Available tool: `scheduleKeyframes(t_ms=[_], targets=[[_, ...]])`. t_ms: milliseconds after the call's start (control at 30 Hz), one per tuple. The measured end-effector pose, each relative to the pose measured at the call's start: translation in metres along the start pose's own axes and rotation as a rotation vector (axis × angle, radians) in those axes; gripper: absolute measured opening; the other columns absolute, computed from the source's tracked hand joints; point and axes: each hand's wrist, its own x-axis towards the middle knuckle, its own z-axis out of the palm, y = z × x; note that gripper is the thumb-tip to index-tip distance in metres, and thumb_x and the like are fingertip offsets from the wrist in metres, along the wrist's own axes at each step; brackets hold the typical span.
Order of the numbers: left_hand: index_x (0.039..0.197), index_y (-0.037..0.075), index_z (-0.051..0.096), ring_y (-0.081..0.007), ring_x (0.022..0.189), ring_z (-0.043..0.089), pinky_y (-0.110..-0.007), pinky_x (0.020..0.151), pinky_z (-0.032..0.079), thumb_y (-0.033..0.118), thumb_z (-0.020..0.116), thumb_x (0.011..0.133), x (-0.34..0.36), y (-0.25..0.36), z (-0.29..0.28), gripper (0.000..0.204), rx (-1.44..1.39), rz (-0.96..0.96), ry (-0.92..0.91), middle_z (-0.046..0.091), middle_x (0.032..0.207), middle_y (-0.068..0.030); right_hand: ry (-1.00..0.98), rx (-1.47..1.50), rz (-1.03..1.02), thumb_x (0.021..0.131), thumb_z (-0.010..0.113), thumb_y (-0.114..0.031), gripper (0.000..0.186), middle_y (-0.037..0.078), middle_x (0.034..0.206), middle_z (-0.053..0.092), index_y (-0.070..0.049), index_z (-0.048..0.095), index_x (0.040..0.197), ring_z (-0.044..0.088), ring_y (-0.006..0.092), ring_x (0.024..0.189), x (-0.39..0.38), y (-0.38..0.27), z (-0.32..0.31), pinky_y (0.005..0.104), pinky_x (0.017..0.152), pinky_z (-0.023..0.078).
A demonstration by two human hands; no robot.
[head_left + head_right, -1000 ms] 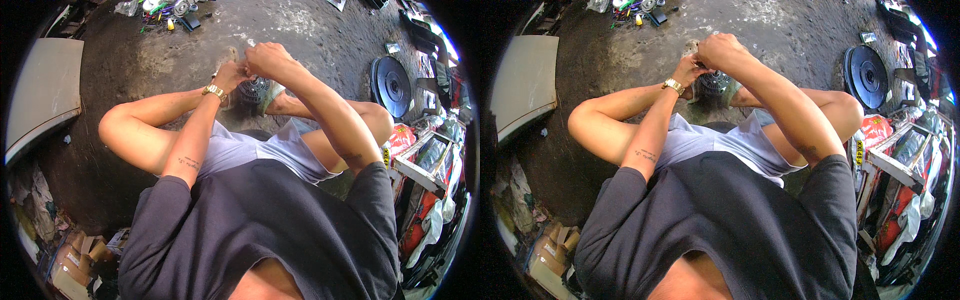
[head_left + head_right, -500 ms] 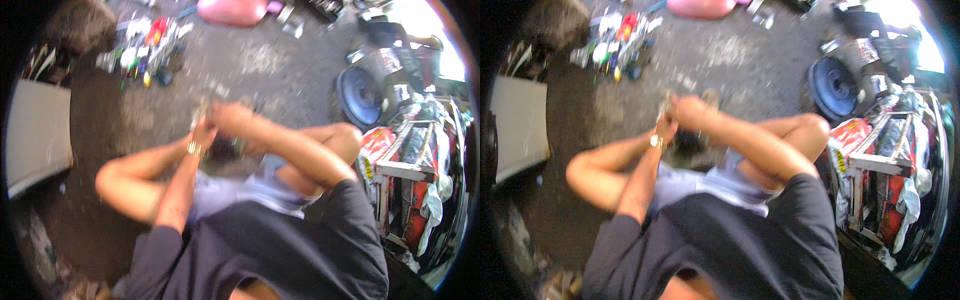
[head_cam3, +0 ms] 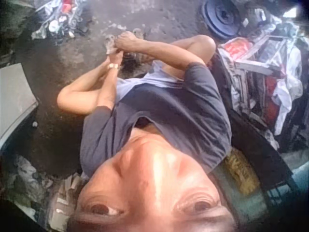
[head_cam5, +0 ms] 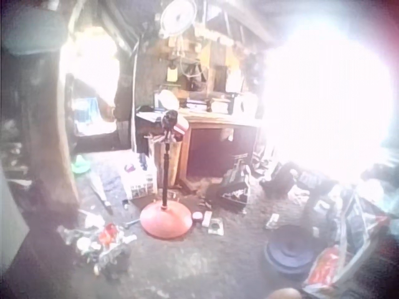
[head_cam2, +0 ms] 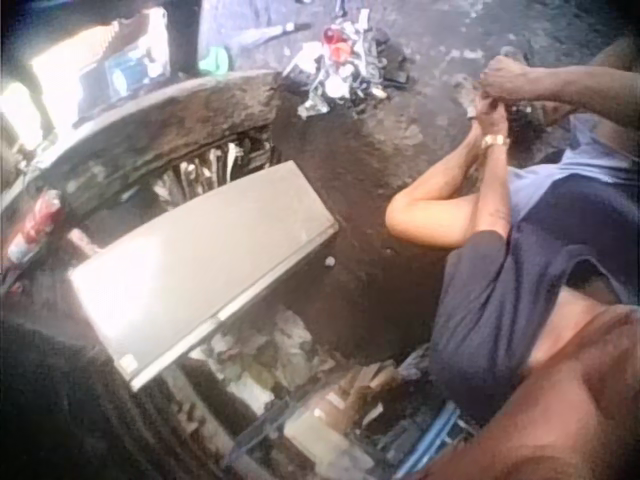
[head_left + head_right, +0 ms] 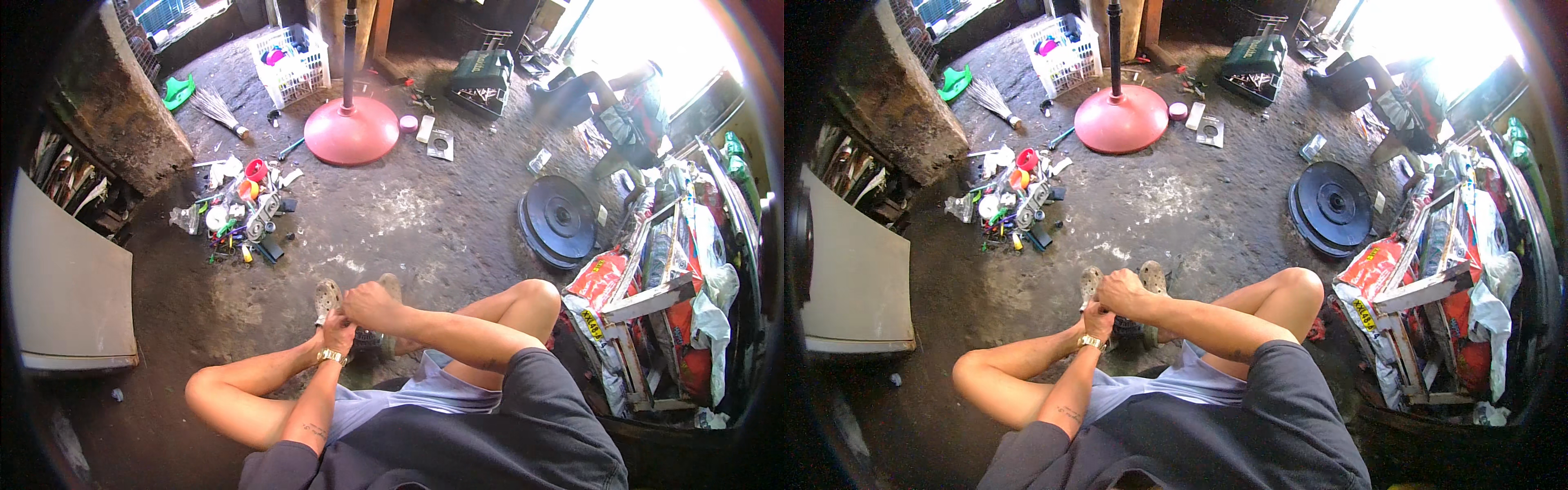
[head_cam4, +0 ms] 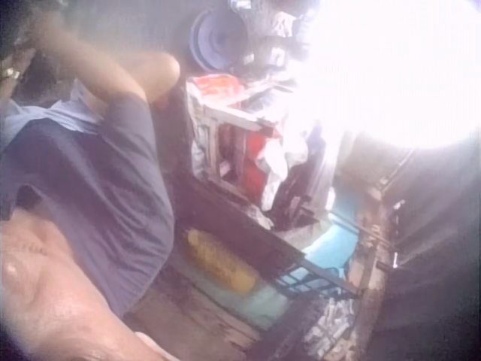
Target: The person disassembles a small electric motor while sitting on the floor. They use a screwdriver to remove screws, separate the motor housing, and extract the internal rotor and stator components.
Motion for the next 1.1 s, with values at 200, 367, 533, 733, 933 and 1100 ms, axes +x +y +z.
scheduleKeyframes(t_ms=[200,367,533,733,933,1100], targets=[[0.089,0.005,0.071,-0.0366,0.092,0.062,-0.048,0.081,0.051,0.016,0.074,0.081,-0.001,0.003,-0.007,0.014,0.189,0.21,0.03,0.07,0.087,-0.0125,0.045,0.008,-0.095,0.086,0.068,-0.021,0.027,0.015,0.088,0.075,-0.006,0.073,0.108,0.076,0.031,0.081,-0.005,-0.002,-0.005,0.0442,0.064,0.059],[0.098,0.005,0.072,-0.0367,0.1,0.064,-0.044,0.09,0.052,0.017,0.073,0.082,-0.005,-0.001,-0.004,0.019,0.138,0.149,-0.058,0.072,0.1,-0.0134,-0.1,-0.027,-0.052,0.086,0.068,-0.022,0.022,0.018,0.086,0.075,-0.005,0.073,0.099,0.076,0.0307,0.08,0.003,-0.004,-0.003,0.0439,0.064,0.06],[0.107,0.006,0.071,-0.0359,0.103,0.065,-0.043,0.094,0.051,0.018,0.074,0.082,-0.006,-0.009,0.003,0.028,-0.052,0.052,0.031,0.071,0.11,-0.014,0.172,0.0,-0.072,0.085,0.07,-0.023,0.019,0.017,0.082,0.076,-0.006,0.075,0.091,0.077,0.0298,0.079,0.007,-0.008,0.001,0.0425,0.062,0.06],[0.107,0.008,0.071,-0.0352,0.103,0.064,-0.045,0.087,0.053,0.017,0.075,0.08,-0.001,-0.012,-0.003,0.029,0.09,0.157,0.06,0.072,0.103,-0.0125,0.063,0.012,0.018,0.087,0.068,-0.025,0.025,0.017,0.091,0.074,-0.009,0.073,0.105,0.076,0.0294,0.085,0.009,-0.017,-0.01,0.0427,0.067,0.061],[0.106,0.009,0.072,-0.0371,0.109,0.064,-0.046,0.093,0.054,0.02,0.075,0.082,-0.002,-0.006,-0.007,0.027,0.061,0.037,0.034,0.073,0.112,-0.0126,0.031,0.118,0.063,0.086,0.07,-0.023,0.031,0.017,0.083,0.074,-0.008,0.065,0.113,0.076,0.0333,0.081,0.011,-0.02,-0.022,0.0451,0.068,0.059],[0.1,0.01,0.074,-0.0328,0.106,0.064,-0.043,0.094,0.051,0.023,0.079,0.079,0.001,-0.006,-0.008,0.025,0.307,0.008,-0.074,0.073,0.105,-0.0099,-0.089,0.032,0.103,0.088,0.068,-0.03,0.033,0.018,0.081,0.074,-0.007,0.065,0.111,0.075,0.038,0.082,0.018,-0.012,-0.027,0.0475,0.068,0.059]])
